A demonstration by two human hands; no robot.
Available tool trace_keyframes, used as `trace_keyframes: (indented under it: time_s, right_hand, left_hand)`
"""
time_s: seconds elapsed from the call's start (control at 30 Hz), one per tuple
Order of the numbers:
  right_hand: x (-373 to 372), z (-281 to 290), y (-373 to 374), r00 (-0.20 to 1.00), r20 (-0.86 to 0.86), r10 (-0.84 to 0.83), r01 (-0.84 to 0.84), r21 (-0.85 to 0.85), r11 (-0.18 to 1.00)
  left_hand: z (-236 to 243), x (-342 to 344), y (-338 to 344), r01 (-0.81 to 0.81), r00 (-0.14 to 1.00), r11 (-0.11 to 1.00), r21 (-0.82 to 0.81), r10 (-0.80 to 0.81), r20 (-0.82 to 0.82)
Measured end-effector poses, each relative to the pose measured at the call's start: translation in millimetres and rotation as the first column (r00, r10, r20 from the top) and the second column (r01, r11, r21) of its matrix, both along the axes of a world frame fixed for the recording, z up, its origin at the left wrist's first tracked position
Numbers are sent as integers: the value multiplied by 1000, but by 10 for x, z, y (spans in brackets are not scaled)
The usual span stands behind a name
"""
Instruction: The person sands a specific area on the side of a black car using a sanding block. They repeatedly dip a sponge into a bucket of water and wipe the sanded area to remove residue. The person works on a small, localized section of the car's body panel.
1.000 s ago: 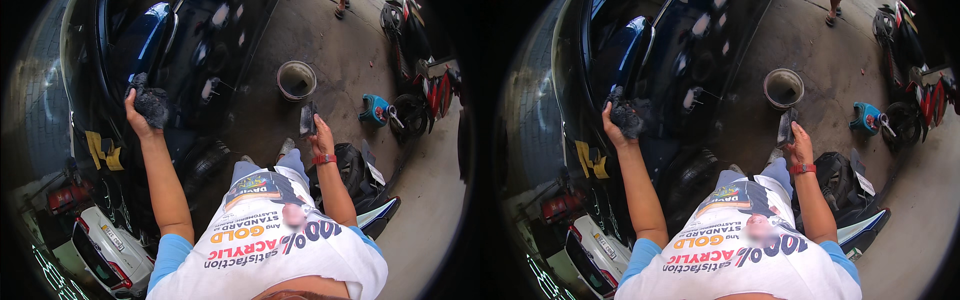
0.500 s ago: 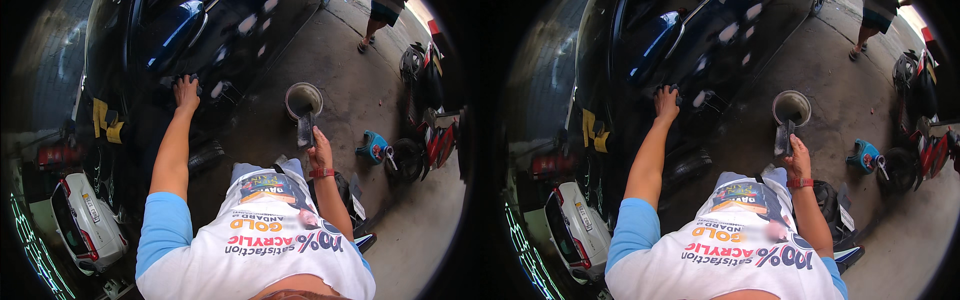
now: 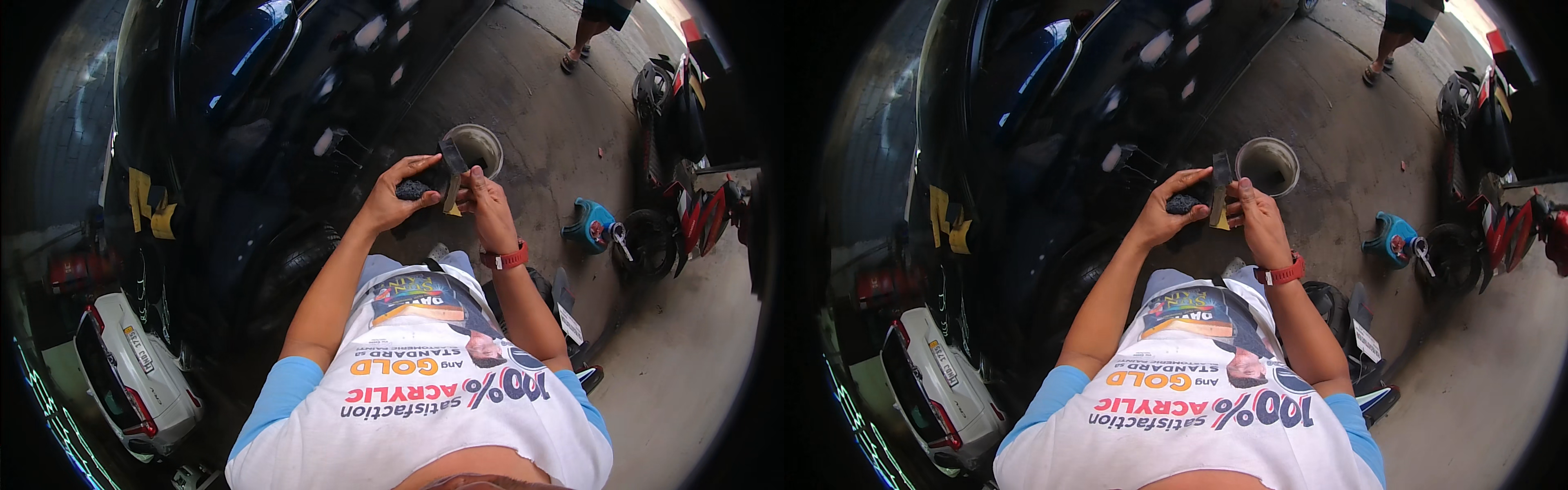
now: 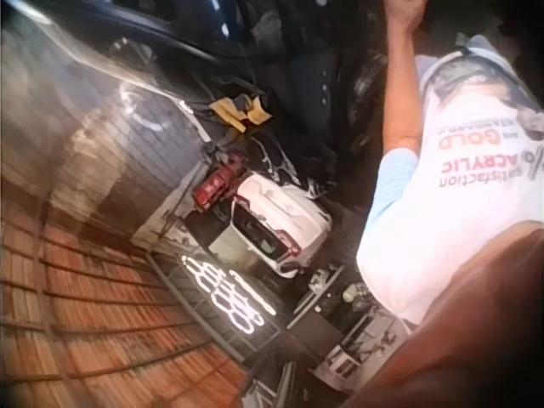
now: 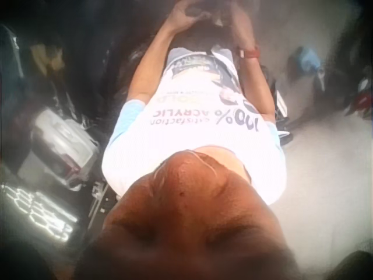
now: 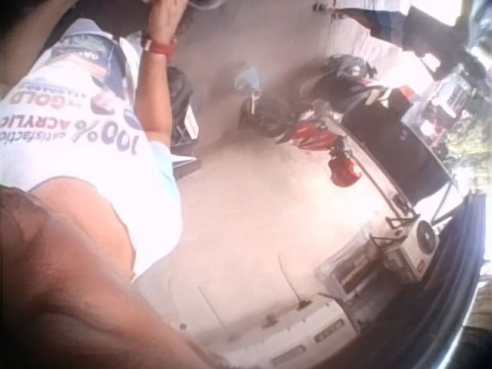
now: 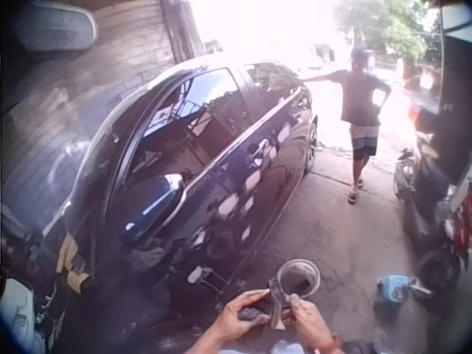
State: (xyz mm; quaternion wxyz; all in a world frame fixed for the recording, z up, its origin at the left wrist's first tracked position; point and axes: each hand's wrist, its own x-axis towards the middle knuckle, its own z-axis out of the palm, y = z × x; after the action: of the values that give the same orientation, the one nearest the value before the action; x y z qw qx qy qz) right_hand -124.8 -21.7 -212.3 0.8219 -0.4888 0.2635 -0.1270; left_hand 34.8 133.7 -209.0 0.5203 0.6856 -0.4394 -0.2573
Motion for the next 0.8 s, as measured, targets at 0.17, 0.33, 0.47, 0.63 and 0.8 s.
trace_keyframes:
  time_s: [0.17, 0.33, 0.47, 0.63, 0.8]
  right_hand:
    - [61, 160, 51, 999, -35, 26, -44, -760, 649]
    - [186, 290, 169, 993, 95, 65, 55, -886, 461]
    - [211, 300, 244, 995, 52, 84, 9, -898, 440]
    - [247, 446, 376, 990, -11, 139, -77, -875, 477]
    - [221, 419, 458, 979, 0, 204, -105, -857, 504]
  left_hand:
    - [-250, 127, 243, -16, 611, 999, -31, -15, -791]
    - [-421, 33, 399, -114, 346, 990, -81, -37, -937]
    - [-404, 7, 443, -145, 326, 985, -94, -42, -944]
    - [-419, -65, 578, -209, 398, 973, -97, -6, -917]
    - [-372, -62, 670, -181, 448, 979, -96, -5, -894]
